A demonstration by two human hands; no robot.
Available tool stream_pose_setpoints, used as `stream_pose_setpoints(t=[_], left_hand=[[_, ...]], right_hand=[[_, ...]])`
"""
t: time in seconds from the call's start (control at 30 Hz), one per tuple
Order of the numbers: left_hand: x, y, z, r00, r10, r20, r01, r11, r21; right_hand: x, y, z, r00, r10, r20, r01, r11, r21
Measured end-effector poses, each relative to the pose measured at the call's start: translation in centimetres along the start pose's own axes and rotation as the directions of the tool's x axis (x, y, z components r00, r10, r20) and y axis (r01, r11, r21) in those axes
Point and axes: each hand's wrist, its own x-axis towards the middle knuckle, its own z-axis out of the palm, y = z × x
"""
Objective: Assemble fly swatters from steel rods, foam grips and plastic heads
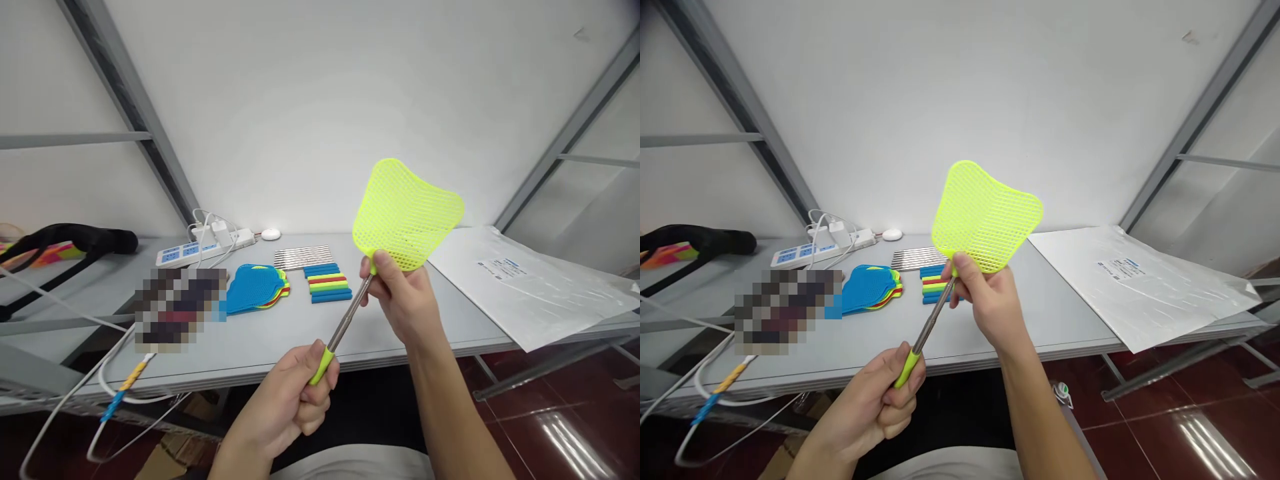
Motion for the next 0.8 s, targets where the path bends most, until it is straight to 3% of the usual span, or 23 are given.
stream_pose_setpoints(t=[0.2, 0.33, 0.4, 0.47, 0.53, 0.6, 0.63, 0.67, 0.7, 0.8], left_hand=[[-0.6, 1.0, 1.8, 0.999, 0.026, 0.039, -0.023, 0.997, -0.076], [-1.1, 1.5, 1.3, 0.994, 0.106, 0.040, -0.107, 0.993, 0.040], [-1.2, 1.6, 0.9, 0.977, 0.211, -0.030, -0.206, 0.972, 0.116], [-1.3, 1.5, 0.9, 0.911, 0.379, -0.163, -0.328, 0.905, 0.270], [-1.3, 1.2, 1.5, 0.780, 0.560, -0.278, -0.393, 0.785, 0.478], [-1.4, 0.9, 2.5, 0.661, 0.680, -0.317, -0.394, 0.674, 0.625], [-1.4, 0.7, 3.0, 0.636, 0.705, -0.314, -0.394, 0.646, 0.653], [-1.5, 0.6, 3.5, 0.644, 0.702, -0.305, -0.398, 0.647, 0.650], [-1.5, 0.5, 3.9, 0.680, 0.672, -0.292, -0.402, 0.675, 0.618], [-1.3, 0.5, 4.2, 0.855, 0.464, -0.234, -0.363, 0.855, 0.369]], right_hand=[[-2.1, 1.2, 1.8, 0.998, 0.050, 0.022, -0.048, 0.995, -0.092], [-2.7, 0.4, 2.1, 0.997, 0.059, 0.056, -0.052, 0.991, -0.121], [-2.5, 0.4, 2.4, 0.995, 0.050, 0.085, -0.040, 0.993, -0.111], [-2.1, 0.6, 2.6, 0.995, 0.045, 0.092, -0.037, 0.996, -0.086], [-1.9, 1.0, 2.7, 0.995, 0.050, 0.088, -0.046, 0.998, -0.047], [-1.8, 1.2, 2.8, 0.996, 0.045, 0.081, -0.045, 0.999, -0.003], [-1.9, 1.2, 2.8, 0.996, 0.045, 0.082, -0.046, 0.999, 0.019], [-1.9, 1.2, 2.8, 0.995, 0.049, 0.084, -0.052, 0.998, 0.035], [-1.9, 1.2, 2.8, 0.994, 0.061, 0.093, -0.065, 0.997, 0.042], [-1.7, 1.2, 2.7, 0.982, 0.115, 0.151, -0.118, 0.993, 0.012]])
